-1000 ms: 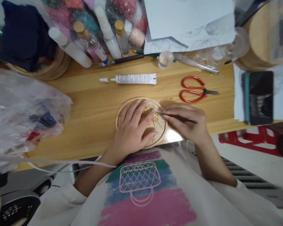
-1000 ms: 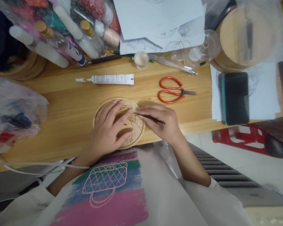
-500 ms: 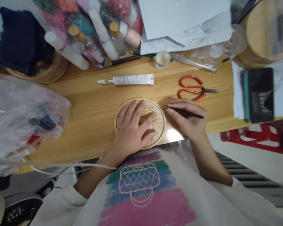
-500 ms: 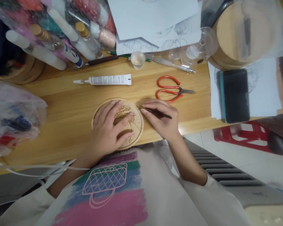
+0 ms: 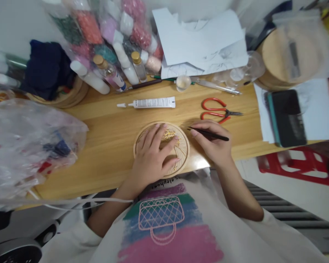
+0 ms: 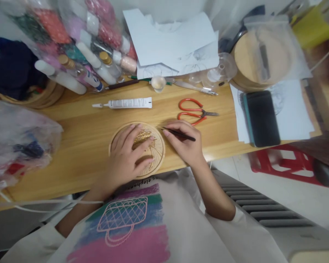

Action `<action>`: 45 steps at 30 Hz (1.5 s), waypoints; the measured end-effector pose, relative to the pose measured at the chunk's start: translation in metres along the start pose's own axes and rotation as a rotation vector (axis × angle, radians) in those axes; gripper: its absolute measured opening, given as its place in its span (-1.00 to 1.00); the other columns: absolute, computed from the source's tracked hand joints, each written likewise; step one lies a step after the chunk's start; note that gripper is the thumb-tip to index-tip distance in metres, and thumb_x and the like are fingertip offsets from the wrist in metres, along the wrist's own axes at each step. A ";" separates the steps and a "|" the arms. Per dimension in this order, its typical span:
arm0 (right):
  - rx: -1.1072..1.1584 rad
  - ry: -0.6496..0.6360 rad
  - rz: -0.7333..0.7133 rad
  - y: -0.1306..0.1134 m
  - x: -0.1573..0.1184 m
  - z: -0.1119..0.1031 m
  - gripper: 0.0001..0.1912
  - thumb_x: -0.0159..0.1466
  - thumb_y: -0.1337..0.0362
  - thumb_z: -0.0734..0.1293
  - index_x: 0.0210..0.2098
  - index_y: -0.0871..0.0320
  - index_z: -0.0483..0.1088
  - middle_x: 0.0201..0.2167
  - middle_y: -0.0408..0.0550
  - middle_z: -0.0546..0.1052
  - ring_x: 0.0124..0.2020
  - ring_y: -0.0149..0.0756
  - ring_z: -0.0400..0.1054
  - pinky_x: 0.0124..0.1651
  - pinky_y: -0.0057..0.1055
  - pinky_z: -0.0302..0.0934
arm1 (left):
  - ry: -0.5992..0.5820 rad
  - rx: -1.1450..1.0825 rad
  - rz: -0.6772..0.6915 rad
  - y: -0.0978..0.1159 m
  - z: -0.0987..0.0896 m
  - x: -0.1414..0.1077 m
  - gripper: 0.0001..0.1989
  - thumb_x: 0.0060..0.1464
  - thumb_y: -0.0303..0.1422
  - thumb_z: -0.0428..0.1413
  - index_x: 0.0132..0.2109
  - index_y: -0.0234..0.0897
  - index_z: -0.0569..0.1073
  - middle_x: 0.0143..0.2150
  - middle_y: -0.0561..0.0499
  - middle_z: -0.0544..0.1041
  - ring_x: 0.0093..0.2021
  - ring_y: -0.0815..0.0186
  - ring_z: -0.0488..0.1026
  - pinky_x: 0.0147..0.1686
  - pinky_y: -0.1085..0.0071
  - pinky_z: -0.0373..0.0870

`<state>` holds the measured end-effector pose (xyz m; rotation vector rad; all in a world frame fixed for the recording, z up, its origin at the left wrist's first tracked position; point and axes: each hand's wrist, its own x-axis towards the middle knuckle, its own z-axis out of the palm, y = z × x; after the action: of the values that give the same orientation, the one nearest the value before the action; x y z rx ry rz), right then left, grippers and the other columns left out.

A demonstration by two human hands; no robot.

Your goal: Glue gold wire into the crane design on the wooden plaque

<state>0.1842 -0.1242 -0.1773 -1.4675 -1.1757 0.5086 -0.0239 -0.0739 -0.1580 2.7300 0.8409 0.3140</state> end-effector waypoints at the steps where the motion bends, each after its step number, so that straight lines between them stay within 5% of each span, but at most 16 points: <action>1: -0.004 0.001 0.003 0.000 0.000 0.000 -0.94 0.19 0.35 0.47 -0.32 0.09 0.56 -0.34 -0.14 0.64 -0.29 -0.35 0.53 -0.18 -0.37 0.42 | 0.003 -0.013 -0.002 -0.001 0.000 -0.001 -0.52 0.24 -0.17 0.15 0.24 -0.22 0.43 0.38 -0.33 0.23 0.38 -0.15 0.16 0.28 -0.13 0.18; 10: 0.054 -0.007 0.032 0.010 -0.004 0.002 -0.82 0.38 0.19 0.29 -0.10 0.07 0.48 -0.39 -0.15 0.56 -0.52 -0.41 0.41 -0.41 -0.41 0.34 | 0.113 -0.049 -0.007 -0.004 0.007 0.000 -0.54 0.25 -0.24 0.13 0.22 -0.38 0.42 0.31 -0.35 0.31 0.35 -0.13 0.19 0.30 -0.11 0.18; 16: -0.451 -0.182 -0.310 0.007 -0.011 -0.003 -0.75 0.39 0.31 0.22 -0.07 0.12 0.51 -0.31 -0.02 0.54 -0.26 -0.25 0.44 -0.23 -0.35 0.31 | 0.090 0.024 -0.021 -0.004 0.012 0.001 -0.50 0.23 -0.19 0.15 0.25 -0.30 0.42 0.31 -0.33 0.33 0.32 -0.14 0.25 0.27 -0.12 0.23; 25: -0.884 -0.454 -0.391 0.011 -0.017 -0.009 -0.54 0.41 0.38 0.11 0.21 0.03 0.41 -0.33 -0.01 0.40 -0.32 -0.22 0.23 -0.27 -0.37 0.13 | 0.047 0.067 -0.053 -0.002 0.012 0.004 -0.51 0.26 -0.14 0.12 0.25 -0.23 0.45 0.31 -0.31 0.34 0.33 -0.14 0.24 0.28 -0.12 0.21; 45: -1.079 -0.514 -0.502 0.000 -0.013 -0.004 -0.59 0.41 0.38 0.15 0.18 0.09 0.41 -0.34 0.02 0.40 -0.33 -0.23 0.21 -0.37 -0.34 -0.01 | 0.035 0.081 -0.039 0.000 0.011 0.007 -0.47 0.21 -0.13 0.17 0.25 -0.27 0.44 0.30 -0.34 0.35 0.34 -0.15 0.23 0.29 -0.12 0.18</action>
<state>0.1825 -0.1379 -0.1803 -1.8427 -2.3725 -0.1834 -0.0152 -0.0726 -0.1674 2.7862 0.9351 0.3274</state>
